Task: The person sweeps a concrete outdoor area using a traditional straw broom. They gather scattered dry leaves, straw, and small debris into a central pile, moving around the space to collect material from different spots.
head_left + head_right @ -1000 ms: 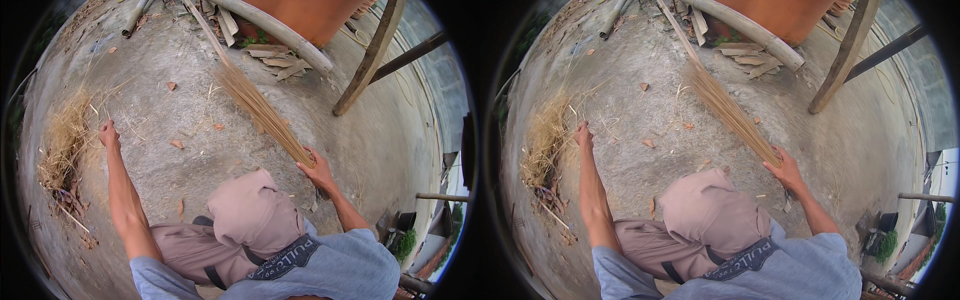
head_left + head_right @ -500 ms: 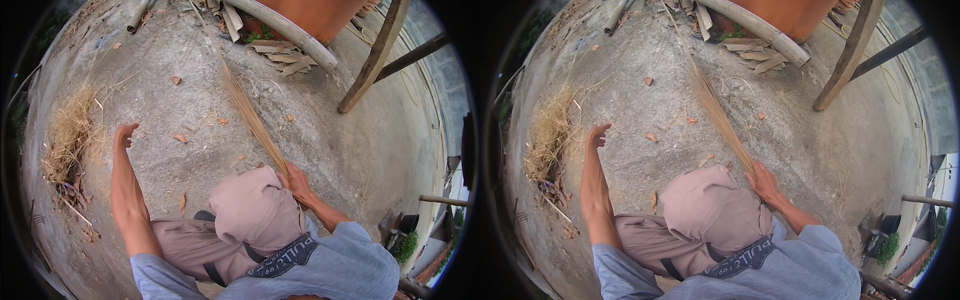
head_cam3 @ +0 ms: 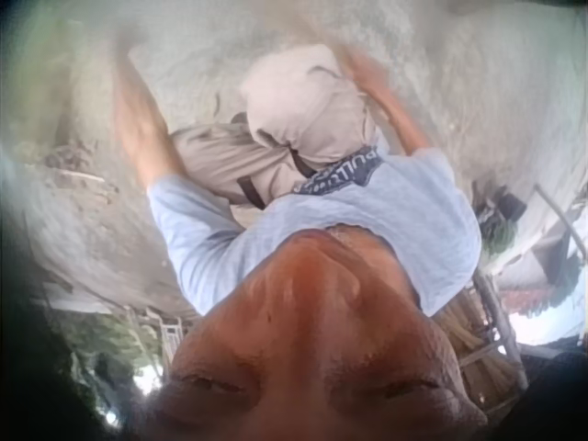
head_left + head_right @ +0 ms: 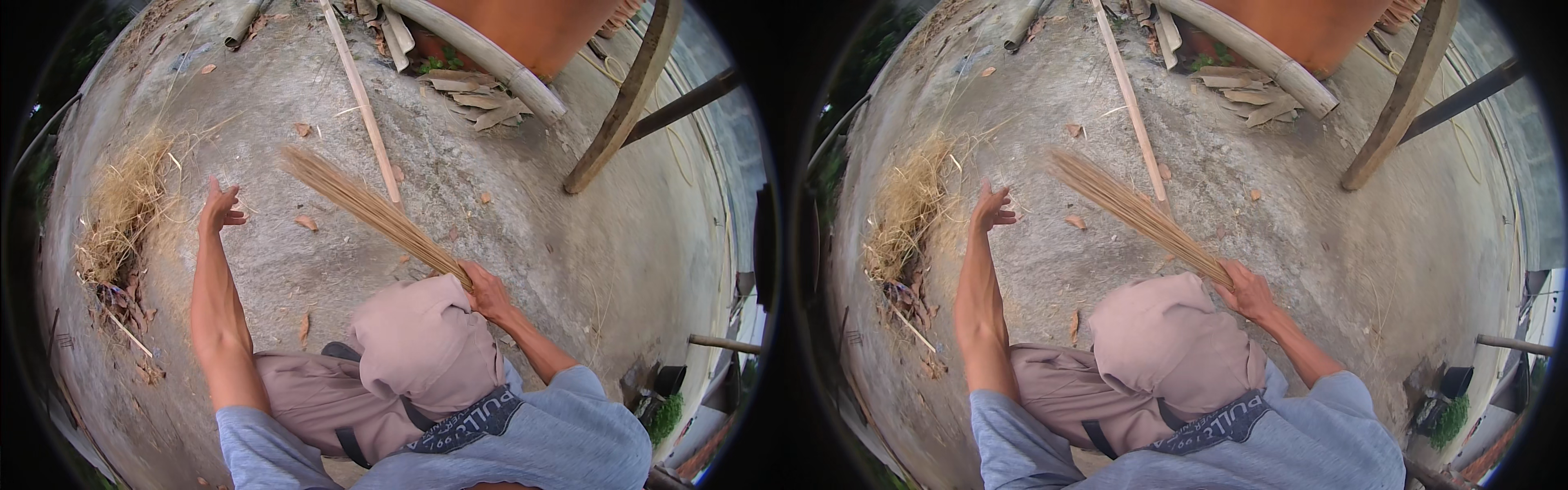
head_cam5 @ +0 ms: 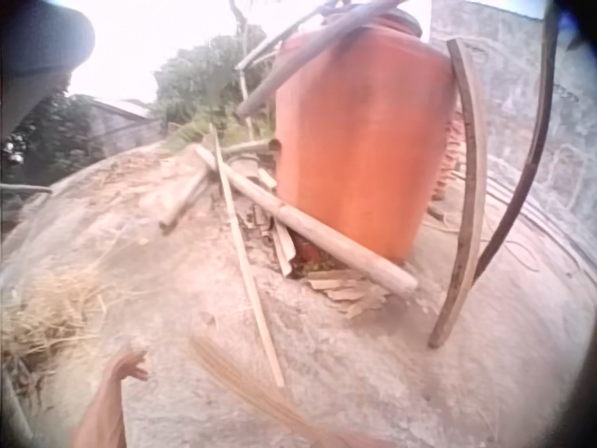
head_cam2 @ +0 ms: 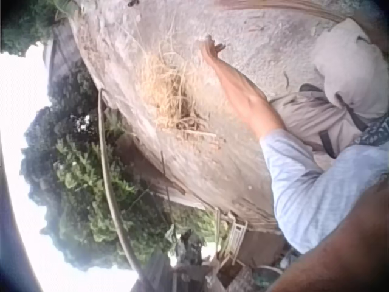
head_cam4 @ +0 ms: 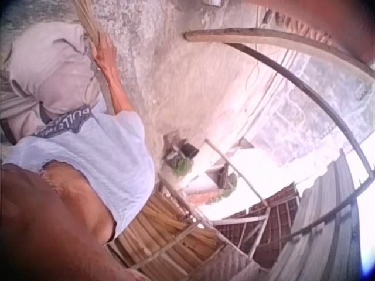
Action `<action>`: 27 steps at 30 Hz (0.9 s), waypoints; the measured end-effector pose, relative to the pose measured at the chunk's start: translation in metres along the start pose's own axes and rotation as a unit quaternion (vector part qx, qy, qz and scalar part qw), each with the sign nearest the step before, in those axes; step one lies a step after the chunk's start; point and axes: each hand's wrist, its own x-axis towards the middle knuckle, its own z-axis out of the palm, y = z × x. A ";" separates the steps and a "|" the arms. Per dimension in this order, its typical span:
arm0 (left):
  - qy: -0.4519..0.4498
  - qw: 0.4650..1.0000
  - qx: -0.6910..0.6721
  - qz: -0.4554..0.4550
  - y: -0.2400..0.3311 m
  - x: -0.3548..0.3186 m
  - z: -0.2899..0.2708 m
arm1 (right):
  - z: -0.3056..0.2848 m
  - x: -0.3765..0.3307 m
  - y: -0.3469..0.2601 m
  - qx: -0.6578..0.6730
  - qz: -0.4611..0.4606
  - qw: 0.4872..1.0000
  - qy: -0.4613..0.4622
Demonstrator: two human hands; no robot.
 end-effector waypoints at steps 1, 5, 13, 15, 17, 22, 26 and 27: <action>0.010 1.000 0.025 -0.003 0.003 0.004 -0.001 | 0.008 0.011 -0.003 0.006 -0.031 0.999 0.004; 0.051 0.995 0.063 -0.050 0.007 -0.002 0.006 | 0.027 0.053 -0.022 0.038 -0.043 0.998 -0.016; -0.011 0.993 0.065 -0.096 -0.012 -0.016 -0.019 | 0.013 0.030 0.019 -0.073 0.147 0.986 0.015; -0.030 0.992 0.078 -0.098 -0.010 -0.019 -0.018 | 0.009 0.013 0.029 -0.087 0.136 0.986 0.031; -0.048 0.990 0.076 -0.108 -0.008 -0.019 -0.017 | 0.012 0.002 0.019 -0.066 0.054 0.996 -0.013; -0.053 0.997 -0.058 -0.014 0.009 -0.020 0.001 | 0.008 0.006 -0.008 -0.068 -0.012 0.995 -0.068; 0.057 0.990 -0.088 0.091 0.009 -0.014 -0.012 | 0.037 0.046 -0.019 -0.003 0.039 0.997 0.068; 0.075 0.990 -0.082 0.085 0.015 -0.019 -0.008 | 0.036 0.059 -0.023 0.004 0.073 0.992 0.099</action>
